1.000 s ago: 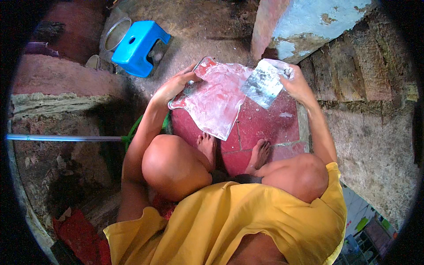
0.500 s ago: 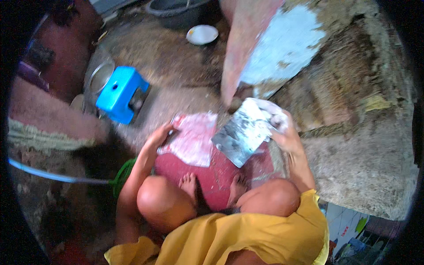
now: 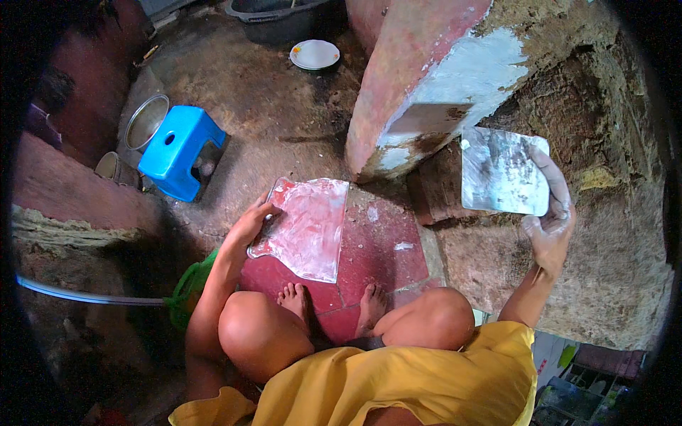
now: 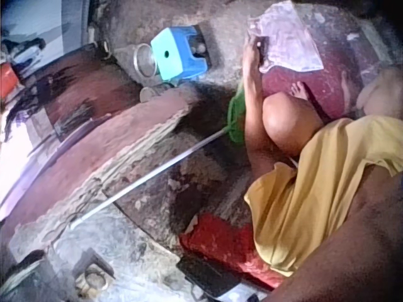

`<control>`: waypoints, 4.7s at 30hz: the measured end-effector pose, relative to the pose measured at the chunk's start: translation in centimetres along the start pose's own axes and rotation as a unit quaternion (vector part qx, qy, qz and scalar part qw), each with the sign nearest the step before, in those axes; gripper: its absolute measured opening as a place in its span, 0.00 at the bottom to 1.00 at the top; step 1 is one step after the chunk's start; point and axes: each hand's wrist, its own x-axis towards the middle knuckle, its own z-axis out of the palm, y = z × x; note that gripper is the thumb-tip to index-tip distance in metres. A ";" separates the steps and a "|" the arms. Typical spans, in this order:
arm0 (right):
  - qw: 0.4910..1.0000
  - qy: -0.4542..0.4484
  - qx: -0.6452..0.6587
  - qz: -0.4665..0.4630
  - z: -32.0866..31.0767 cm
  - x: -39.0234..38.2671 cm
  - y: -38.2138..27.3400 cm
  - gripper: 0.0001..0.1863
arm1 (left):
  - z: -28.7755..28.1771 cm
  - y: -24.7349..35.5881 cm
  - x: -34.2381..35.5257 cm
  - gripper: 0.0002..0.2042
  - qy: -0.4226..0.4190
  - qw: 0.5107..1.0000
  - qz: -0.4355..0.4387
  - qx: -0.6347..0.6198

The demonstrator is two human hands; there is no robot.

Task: The person applies a white plaster or filler substance to a damaged section of a masonry wall using a metal putty knife, picking up additional material from a plastic board and a bowl on the floor.

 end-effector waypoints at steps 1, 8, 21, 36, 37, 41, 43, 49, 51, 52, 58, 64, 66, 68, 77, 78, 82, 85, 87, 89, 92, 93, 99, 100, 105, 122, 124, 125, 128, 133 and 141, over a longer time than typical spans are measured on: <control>0.999 0.003 -0.047 -0.012 -0.7 0.2 0.3 0.32 | -0.1 -0.1 0.0 0.24 0.004 1.000 -0.001 0.002; 0.953 0.053 -0.267 -0.132 -1.8 3.0 -0.2 0.10 | 1.3 2.0 -1.4 0.25 0.017 0.999 0.019 0.033; 0.859 0.036 -0.487 -0.151 -0.8 10.2 -3.5 0.17 | 2.1 3.1 -2.9 0.23 -0.008 1.000 0.025 -0.003; 0.824 0.049 -0.515 -0.233 0.7 10.6 -4.5 0.18 | 2.2 3.0 -3.1 0.22 -0.003 0.999 0.035 0.020; 0.827 0.055 -0.506 -0.240 0.1 10.6 -4.8 0.18 | 2.3 3.1 -3.2 0.22 -0.003 0.999 0.032 0.016; 0.824 0.056 -0.495 -0.269 -0.3 9.9 -5.0 0.17 | 2.0 2.8 -3.0 0.22 -0.002 0.999 0.030 0.026; 0.826 0.031 -0.522 -0.211 0.5 9.7 -4.9 0.17 | 1.9 2.7 -2.9 0.22 -0.003 0.999 0.031 0.037; 0.812 0.001 -0.535 -0.233 1.2 10.5 -3.6 0.19 | 2.5 3.2 -3.2 0.21 0.010 0.999 0.033 0.020; 0.811 0.004 -0.548 -0.206 1.6 10.3 -3.6 0.18 | 2.2 3.0 -3.1 0.21 0.014 0.999 0.031 0.034; 0.810 0.005 -0.554 -0.192 1.8 10.2 -3.5 0.18 | 1.9 2.8 -3.1 0.21 0.020 0.998 0.034 0.043; 0.847 0.057 -0.447 -0.281 0.8 11.1 -3.7 0.16 | 1.8 2.3 -2.7 0.21 0.024 0.998 0.026 0.042; 0.835 0.017 -0.480 -0.269 1.3 10.9 -3.6 0.16 | 2.2 3.2 -3.4 0.22 0.015 0.999 0.029 0.027; 0.834 0.001 -0.473 -0.283 2.3 10.9 -3.9 0.17 | 1.9 2.9 -2.9 0.22 0.006 0.998 0.026 0.064; 0.822 0.033 -0.503 -0.266 2.0 11.2 -3.9 0.16 | 2.2 2.7 -2.9 0.22 0.006 0.999 0.030 0.024; 0.864 0.049 -0.481 -0.139 1.7 10.6 -4.5 0.15 | 2.6 3.6 -3.6 0.23 0.016 1.000 0.021 0.005; 0.857 0.048 -0.490 -0.151 2.0 10.7 -4.4 0.15 | 2.6 3.5 -3.5 0.23 0.016 1.000 0.026 0.001; 0.844 0.070 -0.504 -0.174 1.9 11.5 -3.6 0.14 | 2.3 3.1 -3.1 0.24 0.018 1.000 0.002 0.015; 0.852 0.078 -0.466 -0.225 0.8 11.8 -3.7 0.15 | 2.3 3.0 -3.0 0.25 0.016 1.000 0.001 0.007; 0.876 0.070 -0.439 -0.187 0.7 11.5 -4.4 0.15 | 2.0 2.5 -2.8 0.25 0.026 0.999 0.006 0.023; 0.895 0.037 -0.412 -0.167 1.2 11.3 -4.8 0.16 | 1.7 2.2 -2.5 0.25 0.022 0.999 0.019 0.019; 0.870 0.042 -0.466 -0.153 1.7 11.6 -3.4 0.16 | 1.4 2.0 -2.3 0.24 0.017 0.999 0.005 0.033; 0.872 0.047 -0.465 -0.146 2.1 11.7 -3.6 0.16 | 1.4 2.0 -2.2 0.24 0.015 0.999 -0.005 0.040; 0.903 0.092 -0.366 -0.204 0.1 12.0 -2.4 0.17 | 2.1 2.9 -2.9 0.23 0.024 0.999 -0.012 0.041; 0.905 0.076 -0.379 -0.178 0.1 12.0 -2.4 0.17 | 2.2 2.9 -2.9 0.23 0.029 0.999 -0.009 0.031; 0.895 0.076 -0.423 -0.122 0.7 12.5 -2.1 0.16 | 2.3 3.2 -3.2 0.23 0.014 0.999 -0.013 0.026; 0.859 0.049 -0.462 -0.215 0.3 11.1 -2.7 0.17 | 2.1 3.0 -2.8 0.29 0.022 0.999 -0.002 0.038; 0.870 0.070 -0.438 -0.215 0.6 11.2 -3.4 0.16 | 1.9 2.6 -2.7 0.28 0.016 1.000 0.003 0.012; 0.852 0.072 -0.441 -0.273 0.5 11.4 -3.5 0.15 | 2.1 2.7 -2.8 0.27 0.013 1.000 0.010 0.001; 0.875 0.073 -0.412 -0.242 0.0 11.1 -4.1 0.17 | 2.0 2.5 -2.7 0.26 0.009 1.000 0.017 -0.004; 0.851 0.025 -0.477 -0.218 -0.1 11.4 -3.5 0.17 | 1.8 2.6 -2.6 0.29 0.012 0.999 0.002 0.038; 0.855 0.061 -0.440 -0.269 -0.2 11.2 -3.4 0.17 | 1.8 2.4 -2.5 0.24 0.017 0.999 0.014 0.025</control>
